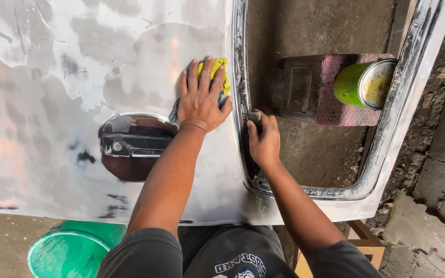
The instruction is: The person dips a yellow cloth and a sanding block into a green bucket of water. They then use the sanding block to scrub the edge of a white car door while wiping the surface with the cloth. The person continues to scrub and wipe the door edge repeatedly.
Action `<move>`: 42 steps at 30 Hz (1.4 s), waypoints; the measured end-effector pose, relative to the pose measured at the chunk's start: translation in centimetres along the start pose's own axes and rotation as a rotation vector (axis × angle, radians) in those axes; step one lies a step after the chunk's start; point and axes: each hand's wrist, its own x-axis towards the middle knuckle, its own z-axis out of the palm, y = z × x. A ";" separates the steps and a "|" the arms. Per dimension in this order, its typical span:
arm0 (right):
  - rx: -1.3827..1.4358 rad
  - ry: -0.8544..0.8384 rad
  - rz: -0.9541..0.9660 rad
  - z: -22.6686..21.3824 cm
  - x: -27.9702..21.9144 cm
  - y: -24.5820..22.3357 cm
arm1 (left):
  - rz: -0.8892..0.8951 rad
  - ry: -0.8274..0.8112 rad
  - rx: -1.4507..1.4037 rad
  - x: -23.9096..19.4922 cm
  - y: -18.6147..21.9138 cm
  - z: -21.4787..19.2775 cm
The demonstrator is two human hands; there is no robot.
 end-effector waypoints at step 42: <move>0.450 0.061 0.008 3.0 4.8 1.2 | -0.004 -0.002 0.005 0.1 -0.1 0.4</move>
